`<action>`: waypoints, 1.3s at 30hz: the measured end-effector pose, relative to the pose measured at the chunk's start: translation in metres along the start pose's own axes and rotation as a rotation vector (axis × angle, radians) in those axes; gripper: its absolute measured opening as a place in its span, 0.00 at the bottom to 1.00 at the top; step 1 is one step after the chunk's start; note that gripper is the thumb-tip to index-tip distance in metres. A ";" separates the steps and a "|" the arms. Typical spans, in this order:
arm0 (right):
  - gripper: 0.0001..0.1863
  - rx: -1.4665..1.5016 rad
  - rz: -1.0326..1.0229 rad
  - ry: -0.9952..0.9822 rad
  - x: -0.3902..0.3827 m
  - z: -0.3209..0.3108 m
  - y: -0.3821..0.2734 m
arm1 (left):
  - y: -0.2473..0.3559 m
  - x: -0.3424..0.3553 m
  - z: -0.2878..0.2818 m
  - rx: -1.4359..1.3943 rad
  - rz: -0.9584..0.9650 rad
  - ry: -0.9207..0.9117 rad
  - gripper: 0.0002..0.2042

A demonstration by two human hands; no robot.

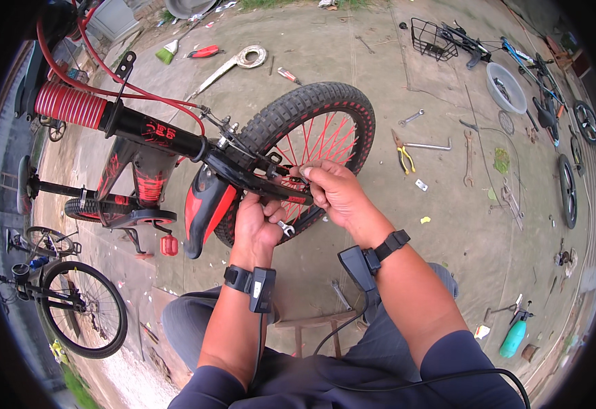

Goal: The person works on the front wheel of a bicycle, using a wrench to tighten the axle nuts. They repeatedly adjust the wheel and check alignment while seated in a workshop environment.

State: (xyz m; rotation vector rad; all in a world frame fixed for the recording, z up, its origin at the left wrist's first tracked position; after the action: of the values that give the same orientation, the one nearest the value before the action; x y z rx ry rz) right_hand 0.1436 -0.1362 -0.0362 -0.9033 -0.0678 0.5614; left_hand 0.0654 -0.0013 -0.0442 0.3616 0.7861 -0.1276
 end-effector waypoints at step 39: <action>0.12 -0.170 0.054 0.041 0.032 0.012 0.028 | 0.010 0.011 -0.008 0.071 -0.079 -0.066 0.09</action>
State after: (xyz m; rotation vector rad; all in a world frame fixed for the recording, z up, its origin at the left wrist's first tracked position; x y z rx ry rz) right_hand 0.1554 -0.0987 -0.0554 -1.0839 -0.0548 0.5938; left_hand 0.0704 0.0113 -0.0542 0.3921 0.7323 -0.2404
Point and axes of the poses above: each hand's wrist, its own x-axis towards the middle knuckle, its own z-axis out of the palm, y = z × x, the point moved 6 cm from there along x, towards the middle knuckle, and after that the axes turned 12 degrees about -z, right-handed, at the moved point
